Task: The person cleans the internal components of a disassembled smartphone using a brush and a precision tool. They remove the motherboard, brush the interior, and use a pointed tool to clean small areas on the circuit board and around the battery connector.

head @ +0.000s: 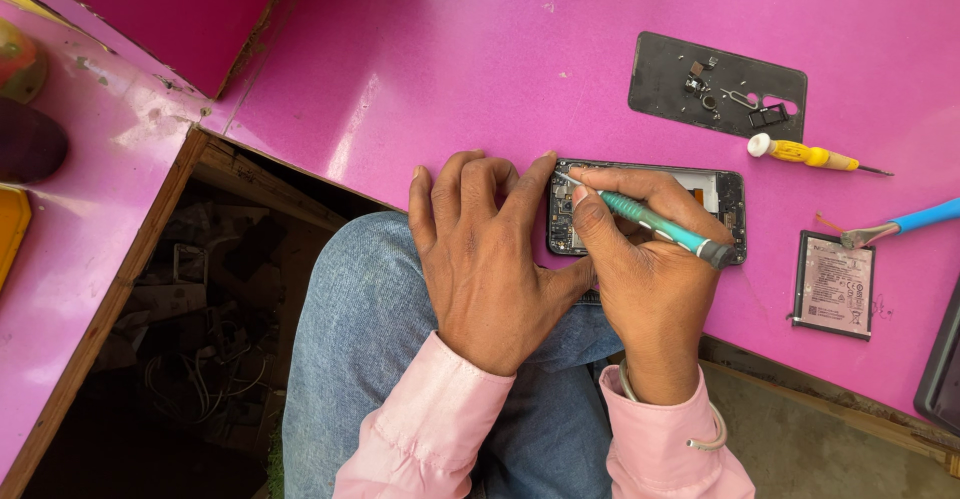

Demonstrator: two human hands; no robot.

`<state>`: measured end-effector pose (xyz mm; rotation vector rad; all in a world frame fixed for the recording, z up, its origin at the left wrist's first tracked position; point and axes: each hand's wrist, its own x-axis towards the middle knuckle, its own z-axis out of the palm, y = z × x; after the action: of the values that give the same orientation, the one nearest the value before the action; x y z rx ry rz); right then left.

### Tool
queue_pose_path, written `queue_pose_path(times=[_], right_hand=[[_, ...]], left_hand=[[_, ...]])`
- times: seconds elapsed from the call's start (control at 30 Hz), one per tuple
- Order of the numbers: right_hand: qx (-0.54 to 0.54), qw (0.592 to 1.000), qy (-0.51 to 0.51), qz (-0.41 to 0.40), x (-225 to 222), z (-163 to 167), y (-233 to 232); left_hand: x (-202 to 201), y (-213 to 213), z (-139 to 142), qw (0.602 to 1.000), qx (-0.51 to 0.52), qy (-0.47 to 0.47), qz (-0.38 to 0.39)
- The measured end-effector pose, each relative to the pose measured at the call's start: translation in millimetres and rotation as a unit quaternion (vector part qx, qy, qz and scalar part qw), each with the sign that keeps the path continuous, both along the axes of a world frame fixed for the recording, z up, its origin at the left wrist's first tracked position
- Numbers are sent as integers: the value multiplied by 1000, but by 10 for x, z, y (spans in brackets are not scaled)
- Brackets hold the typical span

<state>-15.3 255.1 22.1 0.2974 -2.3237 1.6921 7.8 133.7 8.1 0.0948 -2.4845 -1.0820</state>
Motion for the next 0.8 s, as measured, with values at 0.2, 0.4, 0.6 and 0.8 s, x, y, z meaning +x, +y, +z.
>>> queue_pose_path(times=[0.2,0.4,0.6,0.8], right_hand=[[16,1000,-16,12,55,42,42],[29,999,-30,35,116,103,120],[19,997,-58,50,129,122,174],[48,994,-48,87,153,162,249]], left_hand=[[-9,-3,-5,1000,6,-7,0],[7,14,-1,1000,-5,5,4],[12,16,-14,1000,-3,5,5],[9,24,-28,1000,-6,-3,4]])
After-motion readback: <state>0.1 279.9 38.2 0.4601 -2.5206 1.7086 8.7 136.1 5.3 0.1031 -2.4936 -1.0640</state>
